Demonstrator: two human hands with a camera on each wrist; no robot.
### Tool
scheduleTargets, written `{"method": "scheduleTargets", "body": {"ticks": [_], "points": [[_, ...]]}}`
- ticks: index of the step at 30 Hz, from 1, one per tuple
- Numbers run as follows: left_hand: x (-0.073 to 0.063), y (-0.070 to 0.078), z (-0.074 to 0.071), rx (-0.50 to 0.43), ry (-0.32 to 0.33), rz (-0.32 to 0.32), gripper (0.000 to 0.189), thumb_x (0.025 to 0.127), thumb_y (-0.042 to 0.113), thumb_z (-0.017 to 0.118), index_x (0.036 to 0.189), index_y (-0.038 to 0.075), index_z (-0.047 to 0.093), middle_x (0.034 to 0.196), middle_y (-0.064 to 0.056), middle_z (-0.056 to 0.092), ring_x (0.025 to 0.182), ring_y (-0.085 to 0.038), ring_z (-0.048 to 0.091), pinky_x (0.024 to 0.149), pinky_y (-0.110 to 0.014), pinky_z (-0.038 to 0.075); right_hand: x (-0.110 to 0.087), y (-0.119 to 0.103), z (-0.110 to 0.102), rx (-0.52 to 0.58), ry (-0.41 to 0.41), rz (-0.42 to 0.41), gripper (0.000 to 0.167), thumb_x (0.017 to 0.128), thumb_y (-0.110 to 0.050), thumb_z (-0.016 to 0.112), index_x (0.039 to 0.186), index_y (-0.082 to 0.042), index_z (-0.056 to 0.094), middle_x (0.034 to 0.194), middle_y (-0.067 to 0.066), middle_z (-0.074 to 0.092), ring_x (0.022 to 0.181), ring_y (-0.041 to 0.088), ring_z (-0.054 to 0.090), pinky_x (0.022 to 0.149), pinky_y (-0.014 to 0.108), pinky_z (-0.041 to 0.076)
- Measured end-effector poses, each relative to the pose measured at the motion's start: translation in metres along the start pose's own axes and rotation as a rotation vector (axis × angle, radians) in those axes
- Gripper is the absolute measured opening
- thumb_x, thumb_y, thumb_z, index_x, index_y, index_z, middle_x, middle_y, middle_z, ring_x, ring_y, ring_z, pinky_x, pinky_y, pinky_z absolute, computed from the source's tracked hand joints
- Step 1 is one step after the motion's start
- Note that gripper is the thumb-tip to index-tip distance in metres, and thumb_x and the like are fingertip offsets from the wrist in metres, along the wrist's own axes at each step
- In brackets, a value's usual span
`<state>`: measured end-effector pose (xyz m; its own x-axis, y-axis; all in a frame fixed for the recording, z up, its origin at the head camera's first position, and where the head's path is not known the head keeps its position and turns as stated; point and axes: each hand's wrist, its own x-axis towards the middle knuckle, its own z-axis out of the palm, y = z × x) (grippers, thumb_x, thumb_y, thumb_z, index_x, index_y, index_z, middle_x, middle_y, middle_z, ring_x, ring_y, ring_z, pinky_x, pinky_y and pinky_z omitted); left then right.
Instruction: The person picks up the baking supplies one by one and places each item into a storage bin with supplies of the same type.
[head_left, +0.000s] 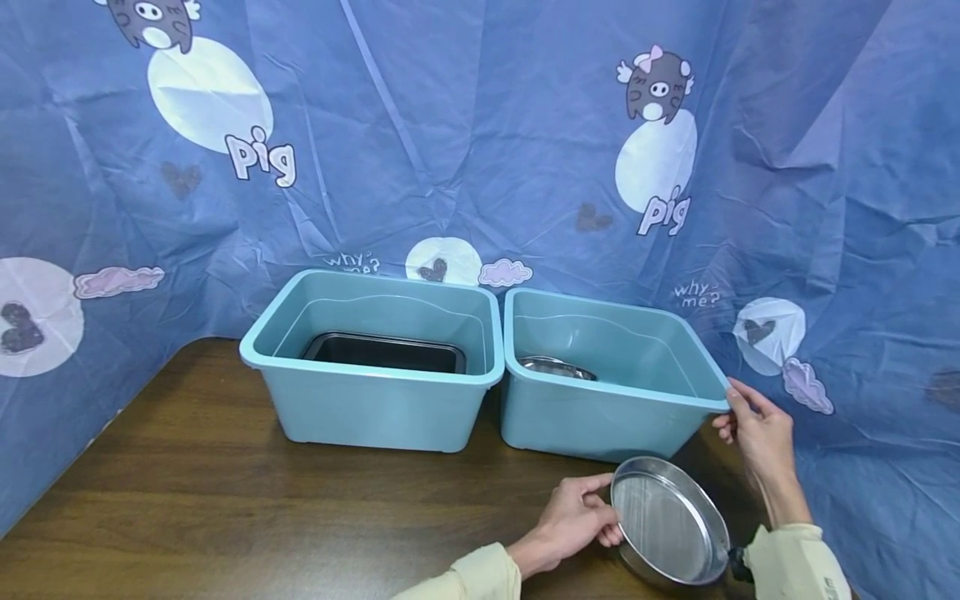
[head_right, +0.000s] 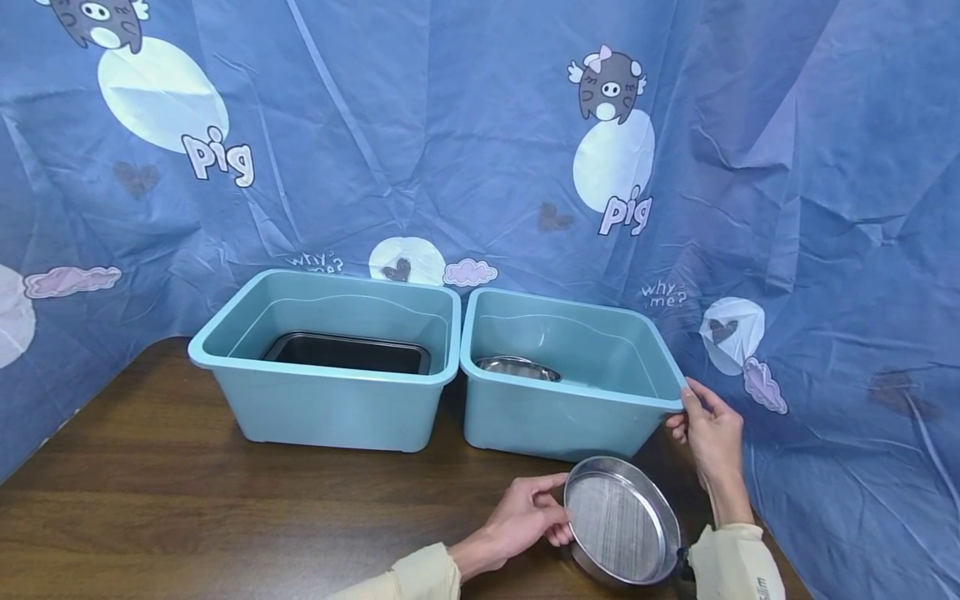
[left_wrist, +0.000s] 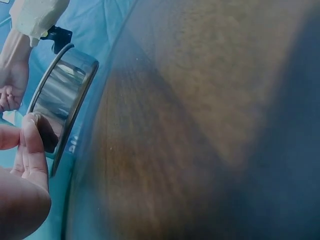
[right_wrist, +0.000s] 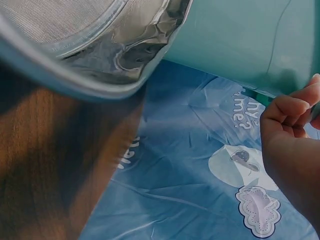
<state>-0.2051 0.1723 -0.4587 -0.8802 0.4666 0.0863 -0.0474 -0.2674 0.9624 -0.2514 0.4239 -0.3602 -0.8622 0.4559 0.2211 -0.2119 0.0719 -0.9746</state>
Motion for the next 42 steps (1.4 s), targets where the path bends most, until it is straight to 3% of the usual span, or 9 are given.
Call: {"method": "scheduleTargets", "body": {"ticks": [17,27,42], "points": [[-0.005,0.004,-0.007,0.018,-0.010,0.001,0.056,0.087,-0.014,0.061,0.142,-0.008,0.056,0.064,-0.003,0.066,0.053,-0.007,0.060,0.052,-0.016,0.051,0.000,0.001,0.000,0.040,-0.012,-0.012,0.023,0.105,-0.010,0.060,0.098,-0.028,0.072,0.056,0.001,0.064,0.044,0.006,0.057,0.042,0.016,0.044],[-0.006,0.007,-0.012,0.031,-0.028,0.003,0.054,0.089,-0.012,0.062,0.143,-0.008,0.055,0.066,-0.005,0.067,0.054,-0.007,0.060,0.053,-0.017,0.052,0.001,0.002,0.000,-0.019,-0.003,-0.031,0.018,0.106,-0.010,0.058,0.104,-0.024,0.068,0.056,0.000,0.063,0.044,0.005,0.056,0.042,0.016,0.044],[-0.008,0.022,-0.018,0.039,-0.022,-0.017,0.053,0.090,-0.012,0.062,0.142,-0.005,0.058,0.066,-0.007,0.066,0.055,-0.009,0.060,0.052,-0.017,0.051,0.003,0.003,-0.002,0.015,-0.012,-0.021,0.021,0.106,-0.010,0.059,0.099,-0.027,0.070,0.056,0.000,0.063,0.045,0.005,0.056,0.042,0.016,0.043]]}}
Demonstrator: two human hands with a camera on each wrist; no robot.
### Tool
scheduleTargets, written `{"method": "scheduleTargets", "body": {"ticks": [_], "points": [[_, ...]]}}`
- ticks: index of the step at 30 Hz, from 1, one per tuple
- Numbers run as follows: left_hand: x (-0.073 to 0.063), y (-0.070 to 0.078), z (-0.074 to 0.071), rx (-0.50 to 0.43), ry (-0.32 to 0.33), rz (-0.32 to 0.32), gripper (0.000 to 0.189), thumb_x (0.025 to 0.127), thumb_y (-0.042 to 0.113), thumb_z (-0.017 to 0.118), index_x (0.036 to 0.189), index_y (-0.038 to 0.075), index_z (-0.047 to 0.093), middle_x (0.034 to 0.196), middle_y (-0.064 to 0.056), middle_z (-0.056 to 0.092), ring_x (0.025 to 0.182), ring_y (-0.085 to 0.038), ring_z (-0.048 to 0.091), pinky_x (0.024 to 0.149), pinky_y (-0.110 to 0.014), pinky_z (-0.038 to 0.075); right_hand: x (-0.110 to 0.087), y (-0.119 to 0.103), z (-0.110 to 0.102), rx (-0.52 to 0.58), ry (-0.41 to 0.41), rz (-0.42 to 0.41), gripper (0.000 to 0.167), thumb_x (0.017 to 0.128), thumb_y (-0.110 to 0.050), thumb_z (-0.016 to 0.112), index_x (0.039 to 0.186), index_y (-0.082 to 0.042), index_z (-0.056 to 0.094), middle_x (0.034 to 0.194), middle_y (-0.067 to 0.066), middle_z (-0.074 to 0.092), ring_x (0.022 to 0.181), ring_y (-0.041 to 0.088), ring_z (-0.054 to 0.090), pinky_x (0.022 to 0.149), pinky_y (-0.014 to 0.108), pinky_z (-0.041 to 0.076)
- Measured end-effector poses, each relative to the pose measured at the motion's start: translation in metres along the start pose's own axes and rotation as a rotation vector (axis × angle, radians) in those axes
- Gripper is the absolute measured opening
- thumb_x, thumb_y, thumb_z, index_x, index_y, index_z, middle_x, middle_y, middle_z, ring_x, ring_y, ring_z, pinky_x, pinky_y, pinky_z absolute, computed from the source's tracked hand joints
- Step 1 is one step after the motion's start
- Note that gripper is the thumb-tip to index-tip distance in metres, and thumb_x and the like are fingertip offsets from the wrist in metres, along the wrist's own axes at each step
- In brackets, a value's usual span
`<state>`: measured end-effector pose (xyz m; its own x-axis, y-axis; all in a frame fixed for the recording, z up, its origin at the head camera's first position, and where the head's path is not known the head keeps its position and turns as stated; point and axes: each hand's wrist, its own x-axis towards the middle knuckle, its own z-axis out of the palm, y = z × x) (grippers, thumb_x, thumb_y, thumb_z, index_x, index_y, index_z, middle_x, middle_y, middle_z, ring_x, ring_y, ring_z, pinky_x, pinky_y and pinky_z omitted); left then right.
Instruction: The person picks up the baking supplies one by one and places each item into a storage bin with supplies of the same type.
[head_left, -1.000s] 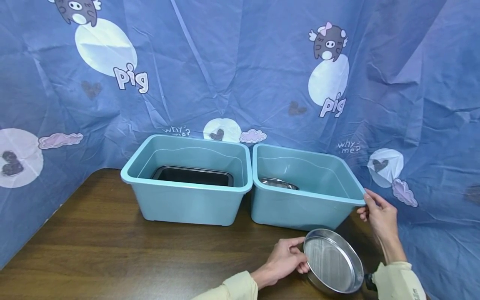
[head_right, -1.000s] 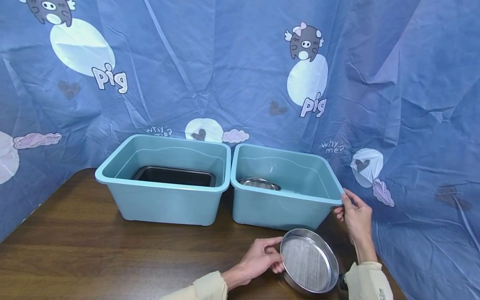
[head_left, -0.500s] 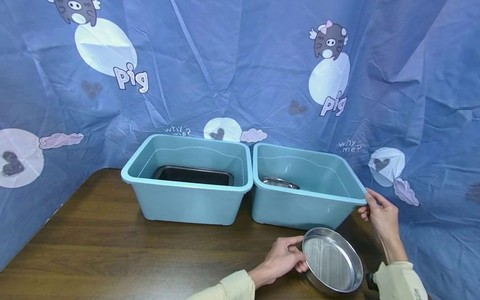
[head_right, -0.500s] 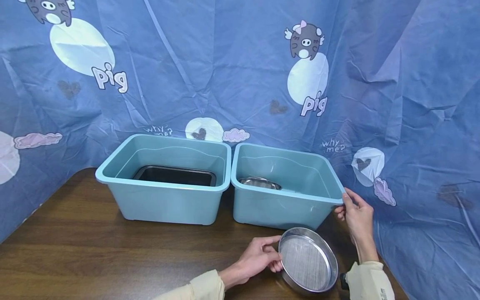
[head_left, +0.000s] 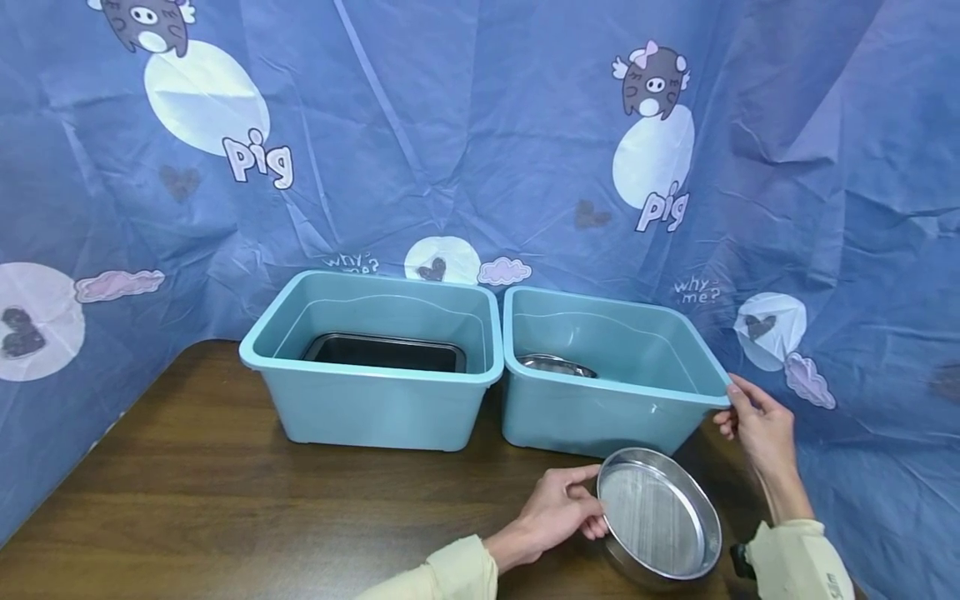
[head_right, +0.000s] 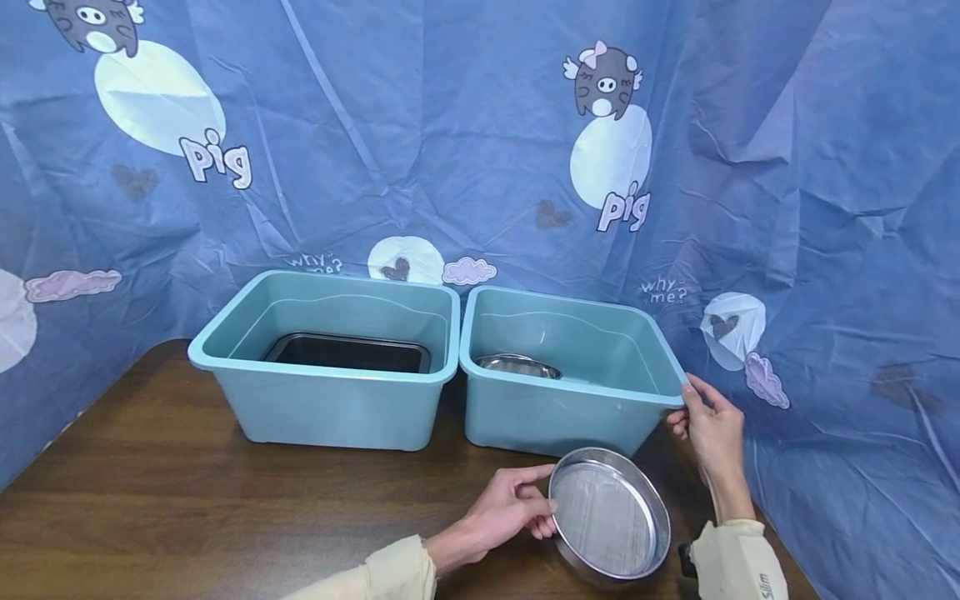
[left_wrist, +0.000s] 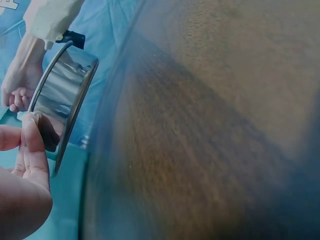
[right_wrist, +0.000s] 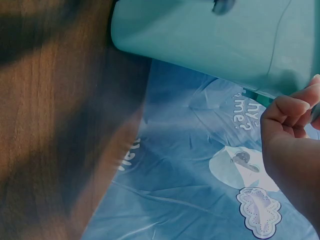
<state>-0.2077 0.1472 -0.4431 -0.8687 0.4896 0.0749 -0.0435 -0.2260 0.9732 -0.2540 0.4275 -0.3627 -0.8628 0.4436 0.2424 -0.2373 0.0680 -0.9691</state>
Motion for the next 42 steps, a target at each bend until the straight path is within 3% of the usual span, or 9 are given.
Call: {"method": "scheduleTargets", "body": {"ticks": [15,26,34,42], "points": [[0.000,0.005,-0.007,-0.001,-0.014,0.012,0.055,0.090,-0.011,0.062,0.144,-0.005,0.055,0.068,-0.009,0.067,0.056,-0.011,0.061,0.053,-0.018,0.051,-0.001,-0.001,0.000,-0.016,-0.004,-0.003,0.019,0.106,-0.011,0.059,0.101,-0.027,0.069,0.056,0.000,0.063,0.045,0.005,0.056,0.043,0.016,0.044],[-0.006,0.021,-0.010,0.006,-0.047,0.011,0.055,0.093,-0.008,0.063,0.147,-0.005,0.052,0.071,-0.007,0.068,0.059,-0.011,0.063,0.057,-0.020,0.054,-0.002,0.000,-0.001,-0.038,-0.014,-0.026,0.022,0.106,-0.010,0.058,0.101,-0.028,0.069,0.056,-0.001,0.063,0.044,0.004,0.056,0.043,0.015,0.044],[-0.008,0.026,-0.010,-0.020,-0.043,0.019,0.055,0.092,-0.010,0.064,0.146,-0.005,0.053,0.072,-0.010,0.068,0.059,-0.012,0.062,0.055,-0.019,0.052,-0.001,-0.001,0.000,-0.085,-0.019,-0.028,0.012,0.107,-0.012,0.057,0.117,-0.011,0.062,0.056,-0.003,0.063,0.045,0.004,0.056,0.043,0.015,0.044],[-0.010,0.037,-0.015,0.016,-0.077,0.006,0.054,0.095,-0.007,0.063,0.148,-0.005,0.052,0.073,-0.006,0.068,0.061,-0.011,0.063,0.058,-0.018,0.054,-0.002,-0.001,-0.001,-0.080,-0.017,-0.034,0.012,0.107,-0.011,0.056,0.112,-0.018,0.065,0.056,-0.003,0.063,0.045,0.005,0.056,0.043,0.015,0.044]]}}
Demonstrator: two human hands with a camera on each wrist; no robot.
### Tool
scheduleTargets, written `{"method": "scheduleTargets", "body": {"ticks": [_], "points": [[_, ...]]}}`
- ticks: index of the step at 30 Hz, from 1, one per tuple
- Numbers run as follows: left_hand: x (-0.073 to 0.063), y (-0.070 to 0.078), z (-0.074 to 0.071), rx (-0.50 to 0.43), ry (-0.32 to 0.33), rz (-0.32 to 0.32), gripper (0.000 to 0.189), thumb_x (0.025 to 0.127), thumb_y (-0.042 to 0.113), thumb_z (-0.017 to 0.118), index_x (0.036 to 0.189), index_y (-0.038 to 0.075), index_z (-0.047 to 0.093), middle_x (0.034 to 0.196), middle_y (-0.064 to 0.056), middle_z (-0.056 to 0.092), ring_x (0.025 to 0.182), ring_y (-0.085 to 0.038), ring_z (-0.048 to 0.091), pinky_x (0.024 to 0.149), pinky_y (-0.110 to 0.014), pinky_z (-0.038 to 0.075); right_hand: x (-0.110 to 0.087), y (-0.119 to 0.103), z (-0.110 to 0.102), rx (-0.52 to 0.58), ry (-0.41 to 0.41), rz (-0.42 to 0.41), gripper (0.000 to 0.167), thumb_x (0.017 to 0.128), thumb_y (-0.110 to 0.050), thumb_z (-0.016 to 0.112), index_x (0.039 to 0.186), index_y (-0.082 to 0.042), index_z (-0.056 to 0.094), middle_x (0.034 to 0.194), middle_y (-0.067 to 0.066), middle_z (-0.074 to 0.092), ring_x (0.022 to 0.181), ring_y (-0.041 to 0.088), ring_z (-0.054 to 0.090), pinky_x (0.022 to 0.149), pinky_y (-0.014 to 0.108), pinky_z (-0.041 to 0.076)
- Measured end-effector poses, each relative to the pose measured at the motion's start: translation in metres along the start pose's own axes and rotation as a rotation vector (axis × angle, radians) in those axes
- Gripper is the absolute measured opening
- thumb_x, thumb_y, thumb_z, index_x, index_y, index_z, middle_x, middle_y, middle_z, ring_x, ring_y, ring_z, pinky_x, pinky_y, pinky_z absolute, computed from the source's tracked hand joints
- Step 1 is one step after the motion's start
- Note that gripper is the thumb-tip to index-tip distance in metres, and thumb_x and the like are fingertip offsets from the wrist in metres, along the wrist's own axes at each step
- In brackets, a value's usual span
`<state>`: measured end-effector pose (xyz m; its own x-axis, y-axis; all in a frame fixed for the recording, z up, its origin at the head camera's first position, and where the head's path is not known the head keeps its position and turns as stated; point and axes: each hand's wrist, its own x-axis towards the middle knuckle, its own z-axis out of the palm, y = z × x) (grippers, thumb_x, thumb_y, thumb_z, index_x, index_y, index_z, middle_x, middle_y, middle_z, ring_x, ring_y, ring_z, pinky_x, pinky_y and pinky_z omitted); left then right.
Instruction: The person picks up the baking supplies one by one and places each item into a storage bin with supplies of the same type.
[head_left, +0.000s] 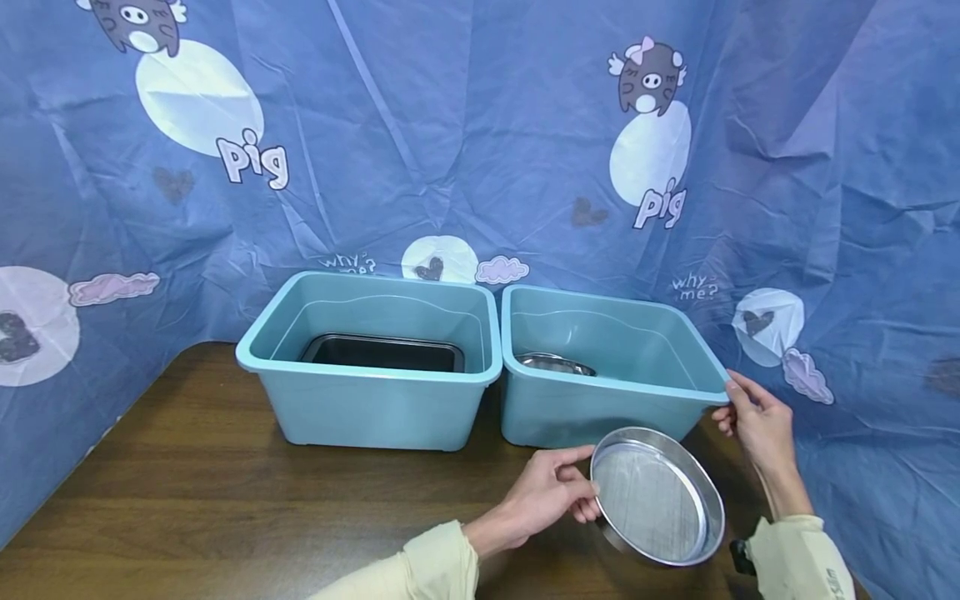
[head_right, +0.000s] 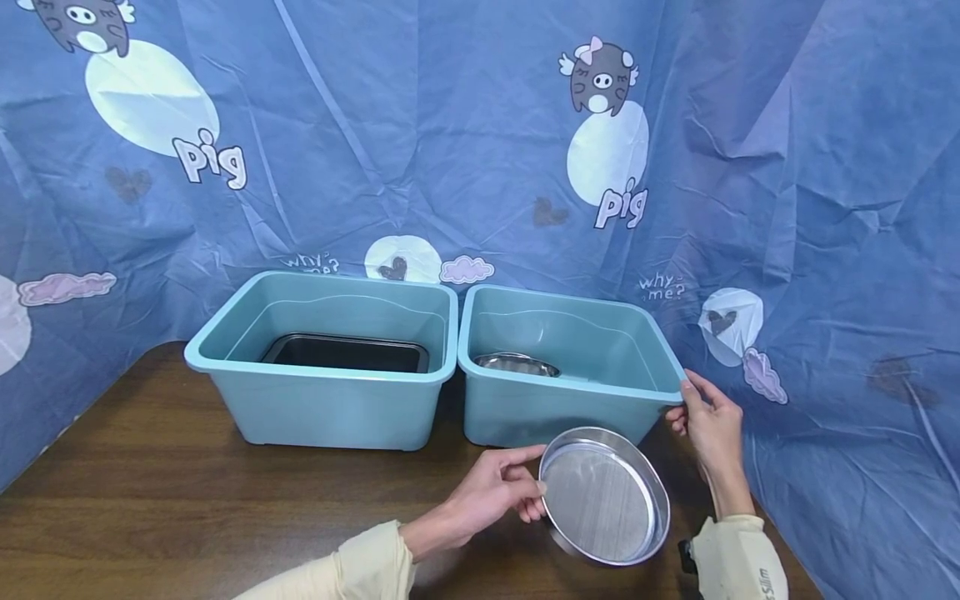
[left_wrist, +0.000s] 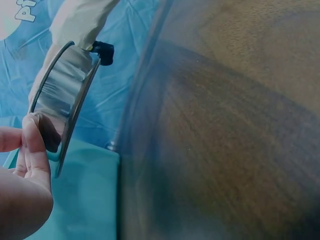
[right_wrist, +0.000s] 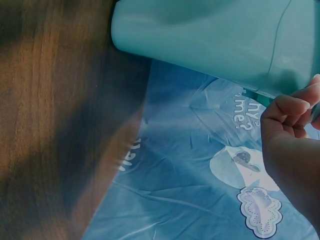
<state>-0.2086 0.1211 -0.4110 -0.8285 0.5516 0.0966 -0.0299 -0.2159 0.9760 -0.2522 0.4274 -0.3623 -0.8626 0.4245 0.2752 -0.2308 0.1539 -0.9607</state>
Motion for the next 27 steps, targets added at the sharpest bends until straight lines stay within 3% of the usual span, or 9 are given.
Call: {"method": "scheduleTargets", "body": {"ticks": [3,6,9,11,14,18,22,27], "points": [[0.000,0.003,-0.001,0.005,0.001,0.009,0.054,0.094,-0.007,0.064,0.147,-0.006,0.051,0.073,-0.006,0.068,0.061,-0.011,0.063,0.058,-0.018,0.054,0.005,0.007,-0.004,0.007,-0.013,-0.024,0.013,0.106,-0.013,0.058,0.116,-0.012,0.066,0.057,-0.001,0.064,0.045,0.005,0.057,0.043,0.016,0.044],[0.001,0.006,-0.001,-0.001,0.002,0.023,0.055,0.094,-0.007,0.064,0.147,-0.006,0.051,0.072,-0.006,0.068,0.061,-0.011,0.063,0.057,-0.018,0.053,0.016,0.025,-0.013,0.044,-0.060,-0.088,0.025,0.105,-0.016,0.062,0.124,-0.002,0.067,0.059,0.002,0.066,0.046,0.007,0.059,0.043,0.017,0.045],[0.001,0.008,0.000,-0.015,0.004,0.032,0.055,0.093,-0.008,0.064,0.147,-0.006,0.052,0.071,-0.007,0.067,0.060,-0.011,0.063,0.056,-0.018,0.052,0.023,0.038,-0.020,0.084,-0.073,-0.122,0.032,0.103,-0.020,0.067,0.127,0.001,0.068,0.060,0.006,0.067,0.046,0.008,0.060,0.042,0.018,0.046],[0.001,0.009,-0.001,-0.018,0.004,0.031,0.055,0.093,-0.008,0.064,0.146,-0.006,0.052,0.071,-0.006,0.067,0.060,-0.011,0.062,0.056,-0.018,0.052,0.020,0.034,-0.017,0.026,-0.050,-0.122,0.030,0.103,-0.023,0.067,0.125,-0.004,0.070,0.059,0.003,0.066,0.046,0.006,0.058,0.043,0.018,0.046],[0.001,0.011,-0.001,-0.024,0.002,0.030,0.054,0.093,-0.009,0.064,0.146,-0.006,0.053,0.071,-0.006,0.066,0.060,-0.011,0.062,0.056,-0.018,0.052,0.013,0.024,-0.010,0.048,-0.028,-0.080,0.013,0.103,-0.017,0.064,0.112,-0.016,0.073,0.058,0.002,0.065,0.045,0.005,0.058,0.042,0.017,0.046],[0.000,0.014,-0.001,-0.019,-0.002,0.030,0.054,0.093,-0.008,0.064,0.146,-0.004,0.054,0.071,-0.007,0.066,0.060,-0.011,0.062,0.056,-0.018,0.053,0.002,0.005,-0.002,0.028,-0.006,-0.006,0.018,0.105,-0.014,0.060,0.102,-0.027,0.070,0.057,-0.002,0.064,0.045,0.004,0.057,0.043,0.016,0.045],[0.000,0.019,-0.001,-0.013,-0.009,0.030,0.053,0.094,-0.007,0.065,0.146,-0.003,0.055,0.071,-0.007,0.067,0.060,-0.011,0.062,0.057,-0.018,0.053,0.001,0.002,-0.001,0.011,0.010,0.012,0.012,0.106,-0.012,0.058,0.112,-0.017,0.067,0.056,-0.002,0.063,0.045,0.004,0.056,0.043,0.015,0.044],[-0.001,0.027,-0.002,-0.002,-0.011,0.039,0.052,0.094,-0.007,0.065,0.146,-0.002,0.056,0.071,-0.007,0.067,0.061,-0.011,0.062,0.057,-0.018,0.053,0.011,0.020,-0.008,0.015,-0.006,-0.054,0.023,0.105,-0.015,0.062,0.124,-0.005,0.067,0.057,0.000,0.064,0.045,0.004,0.058,0.042,0.016,0.045]]}}
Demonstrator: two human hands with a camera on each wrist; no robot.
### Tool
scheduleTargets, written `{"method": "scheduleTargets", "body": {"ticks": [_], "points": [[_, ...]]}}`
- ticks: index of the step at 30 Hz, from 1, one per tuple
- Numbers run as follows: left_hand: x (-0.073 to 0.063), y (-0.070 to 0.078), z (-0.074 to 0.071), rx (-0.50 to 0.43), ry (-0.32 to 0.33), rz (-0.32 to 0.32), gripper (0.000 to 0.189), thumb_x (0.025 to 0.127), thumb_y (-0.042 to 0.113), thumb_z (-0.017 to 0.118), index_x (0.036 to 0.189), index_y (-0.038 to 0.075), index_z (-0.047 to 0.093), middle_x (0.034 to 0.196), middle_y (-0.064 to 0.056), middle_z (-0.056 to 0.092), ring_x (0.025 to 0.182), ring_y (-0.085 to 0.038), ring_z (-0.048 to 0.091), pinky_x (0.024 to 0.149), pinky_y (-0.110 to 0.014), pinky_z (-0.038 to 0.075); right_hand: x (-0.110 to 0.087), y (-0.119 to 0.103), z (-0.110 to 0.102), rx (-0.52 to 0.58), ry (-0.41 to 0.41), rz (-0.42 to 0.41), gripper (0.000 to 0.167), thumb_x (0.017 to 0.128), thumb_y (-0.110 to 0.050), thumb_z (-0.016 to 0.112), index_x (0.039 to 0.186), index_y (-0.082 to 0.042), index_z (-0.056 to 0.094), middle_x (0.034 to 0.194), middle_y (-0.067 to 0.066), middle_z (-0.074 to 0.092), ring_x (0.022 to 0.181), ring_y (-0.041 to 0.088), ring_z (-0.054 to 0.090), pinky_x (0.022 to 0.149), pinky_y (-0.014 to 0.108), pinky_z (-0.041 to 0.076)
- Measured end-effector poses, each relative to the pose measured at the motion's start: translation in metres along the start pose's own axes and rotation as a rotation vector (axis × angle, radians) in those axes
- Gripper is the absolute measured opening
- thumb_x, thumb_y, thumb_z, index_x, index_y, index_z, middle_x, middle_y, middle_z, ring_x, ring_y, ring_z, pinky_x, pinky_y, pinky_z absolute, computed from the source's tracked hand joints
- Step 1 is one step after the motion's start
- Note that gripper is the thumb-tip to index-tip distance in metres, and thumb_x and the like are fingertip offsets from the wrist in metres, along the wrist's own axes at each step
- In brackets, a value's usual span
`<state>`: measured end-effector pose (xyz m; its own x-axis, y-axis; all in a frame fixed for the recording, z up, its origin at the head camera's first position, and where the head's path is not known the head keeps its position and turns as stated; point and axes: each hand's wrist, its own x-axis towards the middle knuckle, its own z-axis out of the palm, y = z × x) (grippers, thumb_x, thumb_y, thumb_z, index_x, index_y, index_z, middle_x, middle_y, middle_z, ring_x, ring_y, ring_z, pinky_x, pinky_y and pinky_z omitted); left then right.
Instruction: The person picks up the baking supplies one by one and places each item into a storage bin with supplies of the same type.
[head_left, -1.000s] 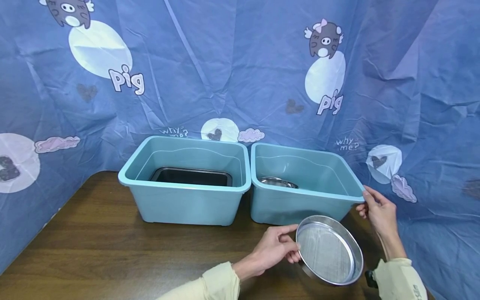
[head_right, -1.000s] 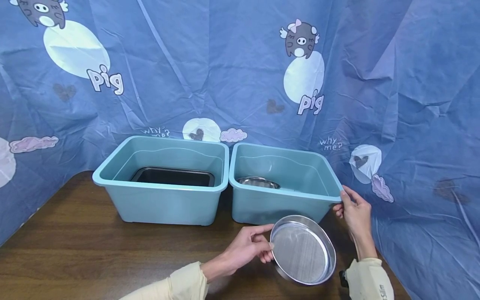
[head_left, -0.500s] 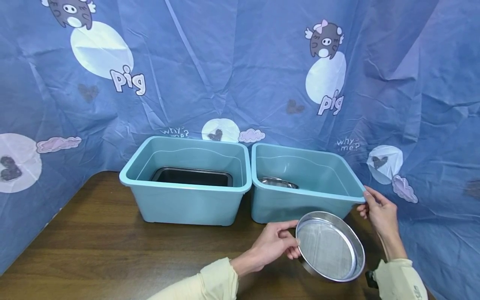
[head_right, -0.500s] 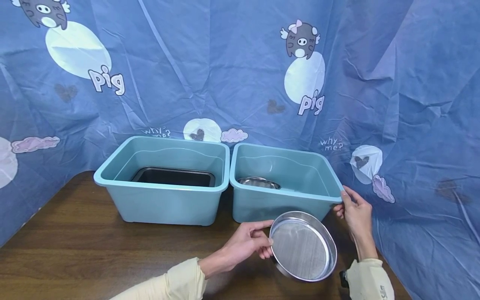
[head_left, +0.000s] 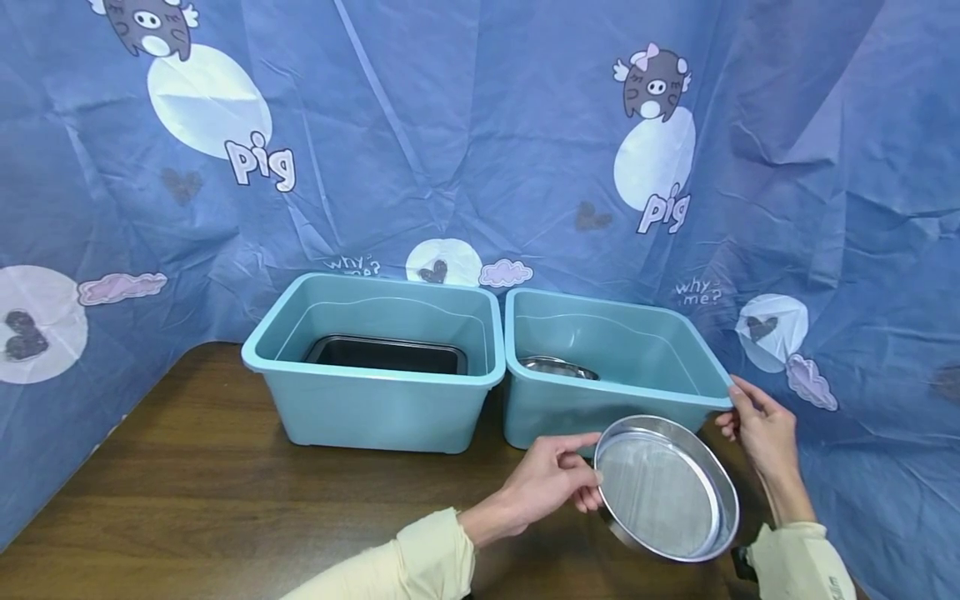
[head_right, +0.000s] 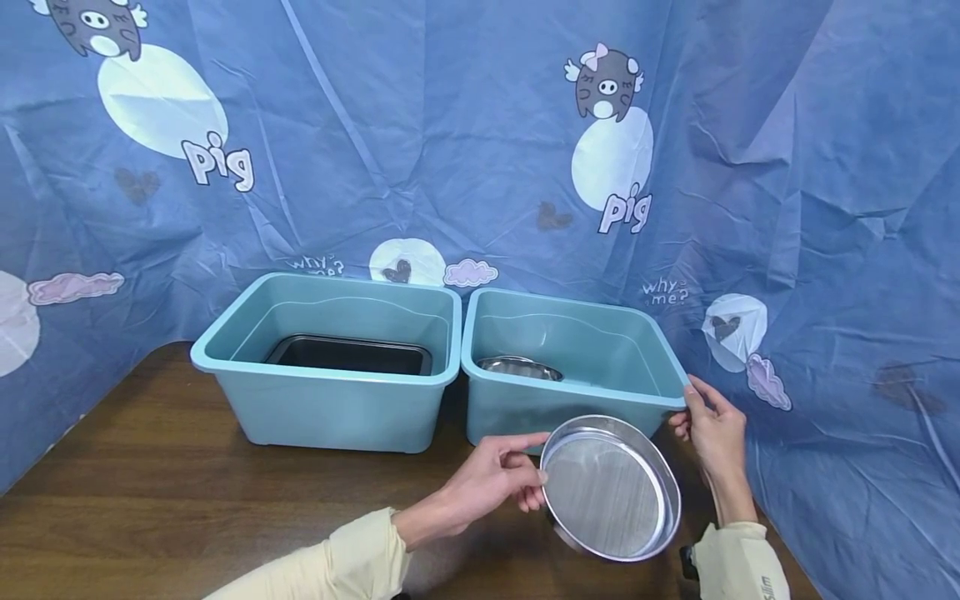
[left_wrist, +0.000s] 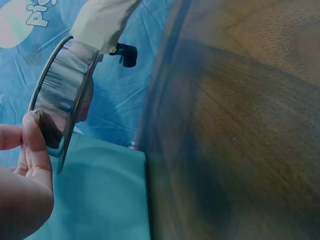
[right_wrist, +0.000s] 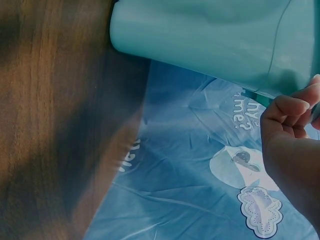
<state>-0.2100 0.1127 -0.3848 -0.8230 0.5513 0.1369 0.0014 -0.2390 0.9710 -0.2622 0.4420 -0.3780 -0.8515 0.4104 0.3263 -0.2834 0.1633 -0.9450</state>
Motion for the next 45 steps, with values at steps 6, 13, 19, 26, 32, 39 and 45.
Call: {"method": "scheduleTargets", "body": {"ticks": [6,13,19,26,32,39,45], "points": [[0.001,0.006,-0.003,0.012,0.004,0.013,0.054,0.093,-0.008,0.064,0.146,-0.003,0.055,0.070,-0.006,0.066,0.061,-0.011,0.063,0.057,-0.018,0.053,0.018,0.030,-0.015,0.003,-0.030,-0.022,0.033,0.102,-0.025,0.067,0.129,-0.005,0.067,0.059,0.003,0.066,0.046,0.006,0.059,0.042,0.018,0.047],[0.004,0.014,-0.005,0.017,0.002,0.020,0.054,0.093,-0.007,0.064,0.146,-0.004,0.054,0.070,-0.006,0.067,0.061,-0.010,0.063,0.057,-0.018,0.053,0.013,0.022,-0.011,0.006,-0.031,-0.024,0.014,0.102,-0.023,0.067,0.115,-0.021,0.072,0.059,0.001,0.066,0.046,0.005,0.060,0.042,0.017,0.047],[0.006,0.019,-0.006,0.008,0.002,0.024,0.054,0.093,-0.008,0.064,0.146,-0.004,0.054,0.069,-0.007,0.066,0.060,-0.010,0.063,0.057,-0.018,0.053,-0.009,-0.017,0.010,0.000,0.012,0.061,0.016,0.105,-0.011,0.058,0.105,-0.024,0.067,0.056,-0.002,0.063,0.045,0.004,0.056,0.043,0.016,0.045],[0.008,0.023,-0.004,-0.006,-0.006,0.027,0.054,0.093,-0.009,0.063,0.146,-0.004,0.054,0.070,-0.008,0.067,0.061,-0.010,0.064,0.057,-0.018,0.054,-0.009,-0.019,0.012,0.001,0.035,0.105,0.016,0.106,-0.012,0.058,0.104,-0.025,0.066,0.055,-0.001,0.062,0.044,0.004,0.055,0.042,0.015,0.044],[0.009,0.026,-0.001,-0.002,-0.009,0.032,0.054,0.093,-0.008,0.063,0.145,-0.003,0.055,0.070,-0.008,0.067,0.061,-0.010,0.064,0.057,-0.019,0.054,-0.008,-0.020,0.012,-0.002,0.071,0.137,0.023,0.105,-0.013,0.060,0.095,-0.031,0.070,0.054,-0.001,0.060,0.044,0.004,0.055,0.042,0.015,0.044],[0.011,0.033,-0.003,-0.019,-0.007,0.041,0.053,0.093,-0.008,0.062,0.145,-0.004,0.055,0.069,-0.007,0.067,0.061,-0.010,0.064,0.058,-0.019,0.054,-0.008,-0.020,0.011,-0.030,0.103,0.149,0.029,0.104,-0.012,0.062,0.089,-0.035,0.071,0.056,-0.004,0.060,0.047,0.003,0.054,0.044,0.014,0.043],[0.013,0.040,-0.005,-0.019,-0.016,0.061,0.051,0.094,-0.007,0.062,0.145,-0.004,0.056,0.072,-0.007,0.069,0.062,-0.010,0.065,0.060,-0.019,0.055,-0.009,-0.021,0.008,-0.103,0.128,0.151,0.024,0.103,-0.016,0.065,0.092,-0.037,0.073,0.064,-0.011,0.063,0.058,-0.001,0.056,0.053,0.012,0.046]]}}
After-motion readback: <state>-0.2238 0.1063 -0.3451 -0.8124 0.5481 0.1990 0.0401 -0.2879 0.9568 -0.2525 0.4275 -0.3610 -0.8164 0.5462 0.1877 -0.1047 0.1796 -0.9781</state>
